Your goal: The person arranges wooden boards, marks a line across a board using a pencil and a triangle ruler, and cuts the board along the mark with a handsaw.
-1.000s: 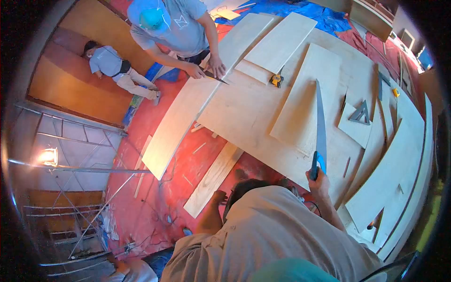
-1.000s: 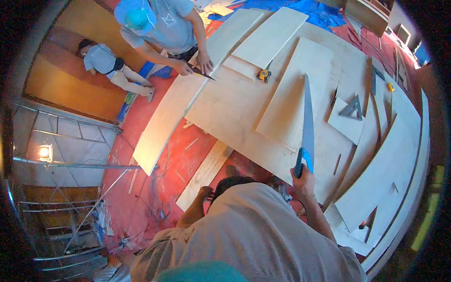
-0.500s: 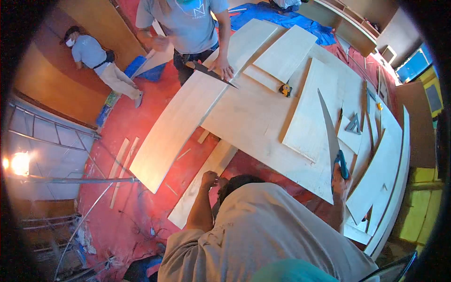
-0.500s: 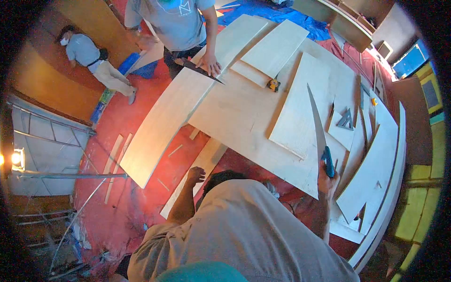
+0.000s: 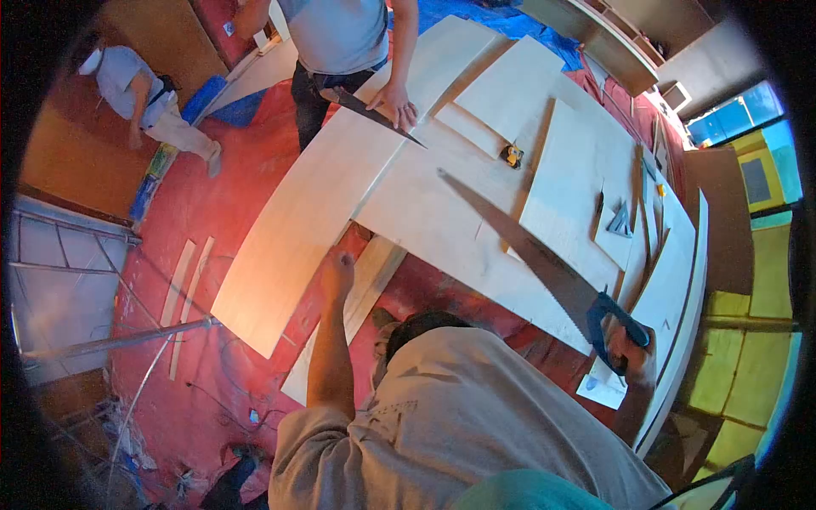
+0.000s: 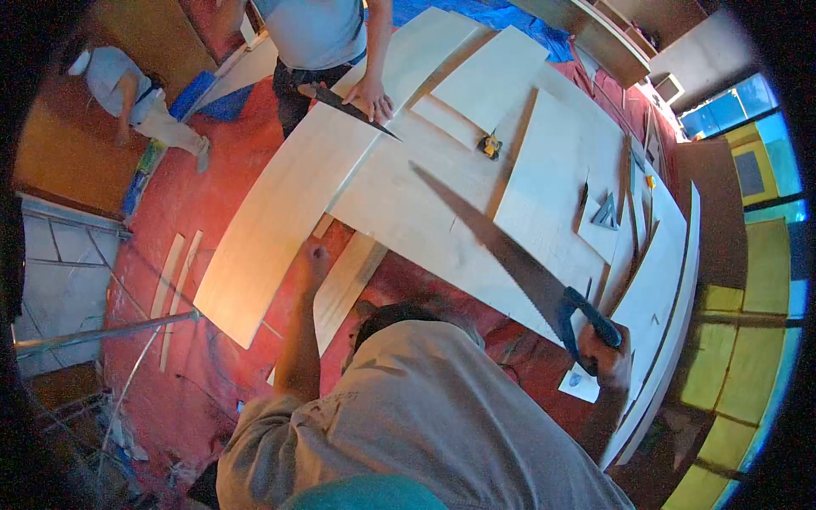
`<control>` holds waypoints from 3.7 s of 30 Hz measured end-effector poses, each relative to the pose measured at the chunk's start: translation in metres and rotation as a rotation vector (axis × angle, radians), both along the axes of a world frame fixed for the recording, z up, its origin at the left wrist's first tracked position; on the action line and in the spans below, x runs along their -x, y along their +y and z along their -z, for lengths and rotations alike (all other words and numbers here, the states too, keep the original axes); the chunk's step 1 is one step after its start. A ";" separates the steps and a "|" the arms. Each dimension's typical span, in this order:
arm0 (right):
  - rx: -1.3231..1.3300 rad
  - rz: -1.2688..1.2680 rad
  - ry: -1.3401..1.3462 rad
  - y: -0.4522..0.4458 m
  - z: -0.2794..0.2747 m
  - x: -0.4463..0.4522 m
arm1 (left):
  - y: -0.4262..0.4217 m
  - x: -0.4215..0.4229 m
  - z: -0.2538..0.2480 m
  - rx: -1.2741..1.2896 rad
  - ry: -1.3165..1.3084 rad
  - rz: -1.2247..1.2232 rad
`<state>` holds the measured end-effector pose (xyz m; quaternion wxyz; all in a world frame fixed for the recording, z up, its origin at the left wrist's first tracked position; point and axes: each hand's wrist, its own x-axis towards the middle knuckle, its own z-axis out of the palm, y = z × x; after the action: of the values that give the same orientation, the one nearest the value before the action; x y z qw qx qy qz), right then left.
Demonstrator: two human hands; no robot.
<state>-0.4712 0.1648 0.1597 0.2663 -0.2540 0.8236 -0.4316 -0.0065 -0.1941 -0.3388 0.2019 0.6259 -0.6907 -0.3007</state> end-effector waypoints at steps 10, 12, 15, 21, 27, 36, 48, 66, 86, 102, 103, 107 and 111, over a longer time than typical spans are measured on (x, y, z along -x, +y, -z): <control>-0.045 -0.366 0.073 -0.044 0.007 0.053 | -0.120 -0.052 -0.121 0.204 -0.327 -0.201; -0.236 -0.607 0.135 -0.091 -0.039 0.033 | -0.135 -0.055 -0.117 0.147 -0.328 -0.198; -0.130 -0.661 0.212 -0.077 -0.016 0.038 | -0.142 -0.072 -0.112 0.088 -0.490 -0.164; -0.292 -0.474 -0.024 -0.029 -0.033 0.009 | -0.207 -0.101 -0.068 0.392 -0.633 -0.213; -0.113 -0.458 -0.080 -0.014 -0.056 -0.034 | -0.261 -0.102 -0.049 0.194 -0.294 -0.216; 0.023 -0.621 -0.168 -0.050 -0.055 -0.055 | -0.189 -0.106 -0.075 0.217 -0.255 -0.212; -0.151 -0.604 -0.168 -0.127 0.036 -0.087 | 0.026 -0.223 -0.089 0.039 -0.367 -0.278; -0.279 -0.807 -0.305 -0.217 0.000 -0.164 | -0.103 -0.101 -0.048 0.074 0.125 0.045; -0.119 -0.500 -0.317 -0.161 0.000 -0.167 | -0.179 -0.063 -0.074 -0.116 0.107 0.284; -0.215 -0.684 -0.228 -0.224 0.057 -0.191 | -0.153 -0.076 -0.078 -0.024 -0.178 0.099; -0.223 -0.679 -0.234 -0.230 0.063 -0.186 | -0.154 -0.071 -0.089 -0.076 -0.241 0.072; -0.207 -0.766 -0.349 -0.248 0.077 -0.171 | -0.158 -0.071 -0.080 -0.115 -0.305 0.083; -0.150 -0.809 -0.352 -0.272 0.076 -0.155 | -0.175 -0.088 -0.054 0.050 -0.341 0.144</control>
<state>-0.3164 -0.1073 0.0834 0.5675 -0.4585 0.6290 -0.2684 0.0819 -0.3690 -0.2848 0.0753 0.6114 -0.7653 -0.1866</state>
